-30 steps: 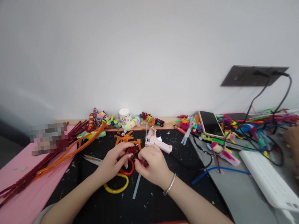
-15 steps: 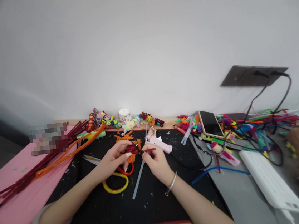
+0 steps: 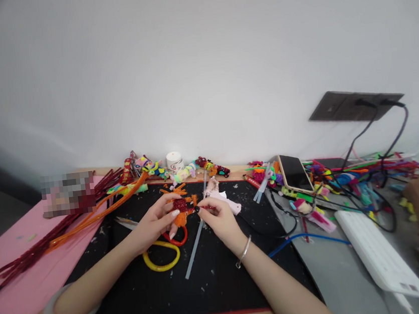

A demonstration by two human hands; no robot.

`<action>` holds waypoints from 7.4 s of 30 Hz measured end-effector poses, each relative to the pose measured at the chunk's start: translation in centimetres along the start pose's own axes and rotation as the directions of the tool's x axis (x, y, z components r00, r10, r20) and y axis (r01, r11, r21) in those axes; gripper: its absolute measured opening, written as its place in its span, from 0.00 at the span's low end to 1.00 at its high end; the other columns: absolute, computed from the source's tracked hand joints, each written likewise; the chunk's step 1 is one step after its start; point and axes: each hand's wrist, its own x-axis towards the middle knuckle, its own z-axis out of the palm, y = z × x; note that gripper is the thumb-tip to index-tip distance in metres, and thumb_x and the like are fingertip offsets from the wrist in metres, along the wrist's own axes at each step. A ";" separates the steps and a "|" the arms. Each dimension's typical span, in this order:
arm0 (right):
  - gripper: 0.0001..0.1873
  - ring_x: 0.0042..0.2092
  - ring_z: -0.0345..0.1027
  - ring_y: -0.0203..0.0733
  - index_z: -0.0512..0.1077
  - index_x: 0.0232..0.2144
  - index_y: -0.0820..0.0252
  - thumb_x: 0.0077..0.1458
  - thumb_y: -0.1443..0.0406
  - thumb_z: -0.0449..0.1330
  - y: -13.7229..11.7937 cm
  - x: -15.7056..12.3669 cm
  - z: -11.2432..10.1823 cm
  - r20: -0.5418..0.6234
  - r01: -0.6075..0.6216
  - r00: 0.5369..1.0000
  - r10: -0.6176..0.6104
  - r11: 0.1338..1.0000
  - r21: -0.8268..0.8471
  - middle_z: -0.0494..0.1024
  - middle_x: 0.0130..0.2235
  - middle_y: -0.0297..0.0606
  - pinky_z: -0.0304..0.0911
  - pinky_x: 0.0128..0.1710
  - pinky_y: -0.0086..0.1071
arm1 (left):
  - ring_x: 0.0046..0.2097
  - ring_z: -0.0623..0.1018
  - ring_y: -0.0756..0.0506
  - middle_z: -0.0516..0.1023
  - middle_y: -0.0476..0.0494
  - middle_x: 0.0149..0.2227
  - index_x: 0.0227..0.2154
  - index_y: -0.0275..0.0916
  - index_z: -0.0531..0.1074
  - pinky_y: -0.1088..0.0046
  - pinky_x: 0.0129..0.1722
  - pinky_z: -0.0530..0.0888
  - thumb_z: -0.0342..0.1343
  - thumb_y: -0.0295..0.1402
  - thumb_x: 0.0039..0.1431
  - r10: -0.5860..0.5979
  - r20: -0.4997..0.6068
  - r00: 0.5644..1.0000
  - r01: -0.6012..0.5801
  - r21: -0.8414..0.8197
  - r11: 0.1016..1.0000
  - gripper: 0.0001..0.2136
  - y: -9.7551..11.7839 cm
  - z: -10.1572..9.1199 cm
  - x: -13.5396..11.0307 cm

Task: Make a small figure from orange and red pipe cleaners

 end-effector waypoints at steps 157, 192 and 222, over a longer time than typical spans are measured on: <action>0.03 0.24 0.63 0.34 0.67 0.25 0.59 0.48 0.65 0.58 -1.3 -0.6 -0.9 0.143 0.258 0.966 -0.215 0.782 -0.567 0.70 0.23 0.30 0.57 0.25 0.26 | 0.33 0.73 0.52 0.71 0.46 0.40 0.49 0.45 0.68 0.79 0.29 0.70 0.61 0.30 0.53 -0.005 -0.240 0.971 -0.081 -0.346 0.935 0.19 0.1 -0.4 0.4; 0.05 0.23 0.61 0.34 0.63 0.23 0.56 0.48 0.65 0.57 -1.6 -0.5 -0.8 0.117 0.225 0.974 -0.193 0.803 -0.552 0.66 0.22 0.29 0.56 0.23 0.26 | 0.28 0.70 0.54 0.71 0.48 0.34 0.49 0.45 0.68 0.79 0.27 0.69 0.61 0.29 0.53 0.009 -0.241 0.971 -0.097 -0.353 0.931 0.20 0.3 -0.4 0.3; 0.07 0.23 0.61 0.34 0.61 0.22 0.55 0.48 0.66 0.57 -1.6 -0.5 -0.9 0.123 0.244 0.970 -0.212 0.799 -0.549 0.66 0.22 0.28 0.56 0.23 0.27 | 0.30 0.72 0.53 0.73 0.47 0.36 0.49 0.45 0.68 0.79 0.28 0.71 0.60 0.29 0.53 0.006 -0.224 0.975 -0.090 -0.369 0.925 0.20 0.0 -0.6 0.3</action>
